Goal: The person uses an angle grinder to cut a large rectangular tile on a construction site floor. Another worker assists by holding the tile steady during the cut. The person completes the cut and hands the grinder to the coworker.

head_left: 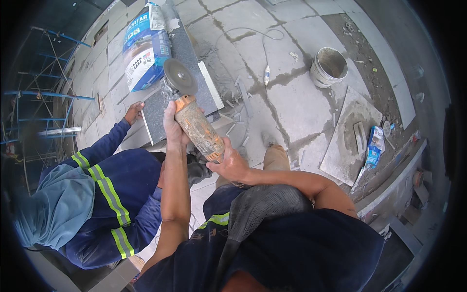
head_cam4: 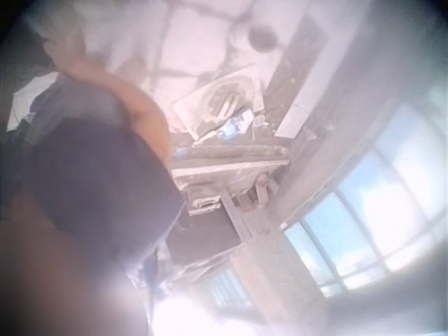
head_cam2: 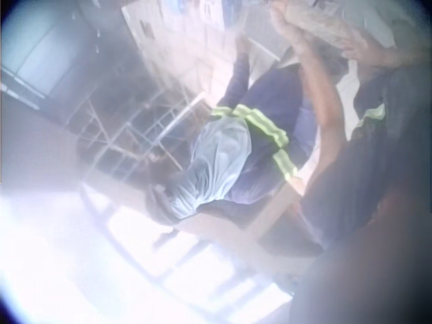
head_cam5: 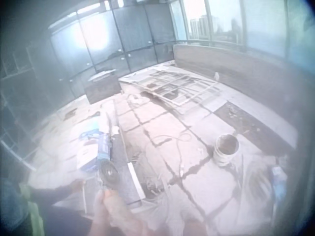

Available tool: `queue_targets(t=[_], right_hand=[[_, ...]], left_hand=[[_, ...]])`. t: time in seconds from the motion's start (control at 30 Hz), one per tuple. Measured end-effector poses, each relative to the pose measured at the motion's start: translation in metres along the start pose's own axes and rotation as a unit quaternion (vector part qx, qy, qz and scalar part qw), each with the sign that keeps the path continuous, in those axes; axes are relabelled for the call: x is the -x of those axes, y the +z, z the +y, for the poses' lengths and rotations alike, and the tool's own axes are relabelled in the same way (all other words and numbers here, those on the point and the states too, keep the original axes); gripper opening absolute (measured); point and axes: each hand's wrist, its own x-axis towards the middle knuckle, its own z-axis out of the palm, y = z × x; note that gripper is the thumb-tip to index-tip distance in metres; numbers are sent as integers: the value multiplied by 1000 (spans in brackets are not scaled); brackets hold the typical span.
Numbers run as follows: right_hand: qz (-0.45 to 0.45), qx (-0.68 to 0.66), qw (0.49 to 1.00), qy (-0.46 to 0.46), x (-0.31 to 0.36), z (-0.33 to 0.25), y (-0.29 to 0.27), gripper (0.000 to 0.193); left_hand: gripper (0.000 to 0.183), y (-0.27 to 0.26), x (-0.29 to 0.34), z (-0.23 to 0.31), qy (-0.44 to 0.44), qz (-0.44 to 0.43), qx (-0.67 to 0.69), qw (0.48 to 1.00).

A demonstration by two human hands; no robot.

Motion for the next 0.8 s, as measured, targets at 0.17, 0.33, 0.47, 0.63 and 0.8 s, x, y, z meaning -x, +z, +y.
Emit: queue_targets(t=[0.17, 0.33, 0.47, 0.63, 0.8], right_hand=[[44, -32, 996, 71, -8, 12, 30, 78], [80, -27, 994, 63, -18, 20, 43, 76], [129, 12, 992, -9, -26, 22, 47, 75], [88, -46, 992, 84, -41, 0, 45, 71], [79, -121, 979, 143, -83, -19, 30, 65]], left_hand=[[64, -26, -27, -11, -49, 45, -57, 996], [62, -29, -42, -13, -46, 6, -44, 998], [62, -26, -47, -15, -30, -2, -39, 999], [59, -26, -69, 4, -58, -20, -80, 995], [41, -30, -121, 2, -80, 12, -78, 994]])
